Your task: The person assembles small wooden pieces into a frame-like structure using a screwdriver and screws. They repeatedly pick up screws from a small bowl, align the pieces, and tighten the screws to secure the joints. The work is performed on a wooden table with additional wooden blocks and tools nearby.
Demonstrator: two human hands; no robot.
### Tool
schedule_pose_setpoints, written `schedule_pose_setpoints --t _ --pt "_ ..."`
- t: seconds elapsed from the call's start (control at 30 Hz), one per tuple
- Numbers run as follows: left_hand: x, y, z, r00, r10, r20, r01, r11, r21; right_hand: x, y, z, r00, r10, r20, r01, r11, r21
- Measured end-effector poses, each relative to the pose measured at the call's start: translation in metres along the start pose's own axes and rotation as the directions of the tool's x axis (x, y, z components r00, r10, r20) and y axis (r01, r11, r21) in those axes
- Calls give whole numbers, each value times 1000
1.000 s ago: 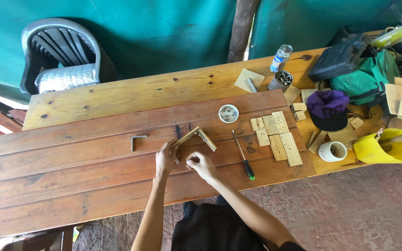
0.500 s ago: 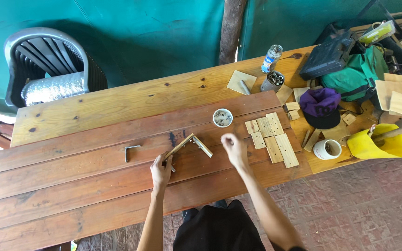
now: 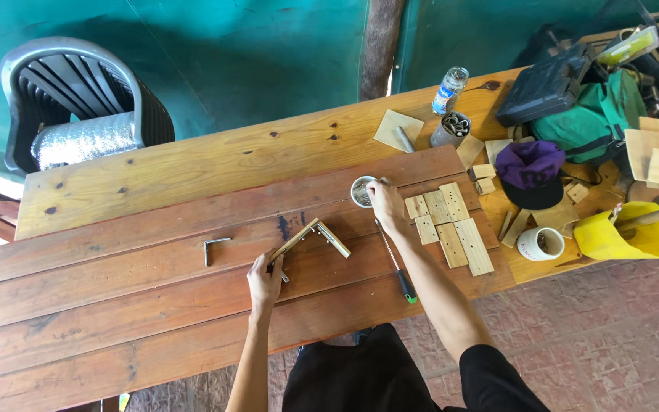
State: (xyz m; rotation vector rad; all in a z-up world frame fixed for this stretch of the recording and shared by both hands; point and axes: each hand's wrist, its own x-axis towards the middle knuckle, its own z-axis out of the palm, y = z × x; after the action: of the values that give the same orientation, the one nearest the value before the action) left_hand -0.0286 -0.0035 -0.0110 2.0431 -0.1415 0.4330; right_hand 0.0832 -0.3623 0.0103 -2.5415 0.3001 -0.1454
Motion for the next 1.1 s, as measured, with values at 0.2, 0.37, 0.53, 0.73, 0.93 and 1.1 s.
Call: schedule_pose_setpoints --t 0.2,0.37,0.53,0.73,0.93,1.1 --pt "-2 -12 2 1000 17 3 -17 1000 20 9 13 18 993 47 105 -42 998 -48" --pt "-2 -12 2 999 36 6 -36 999 22 16 23 14 998 28 59 -32 997 65" --pt "-2 -15 4 999 41 -9 -41 999 28 18 33 21 996 -10 85 9 1000 8" --pt "-3 -14 5 998 52 -21 -51 998 34 20 44 32 994 -50 99 57 996 -67" --pt "-1 -7 3 999 45 -19 -45 999 17 16 30 15 987 12 160 -8 1000 -31" --pt "-3 -10 4 999 48 -25 -47 998 29 12 27 11 986 17 169 -13 1000 -27"
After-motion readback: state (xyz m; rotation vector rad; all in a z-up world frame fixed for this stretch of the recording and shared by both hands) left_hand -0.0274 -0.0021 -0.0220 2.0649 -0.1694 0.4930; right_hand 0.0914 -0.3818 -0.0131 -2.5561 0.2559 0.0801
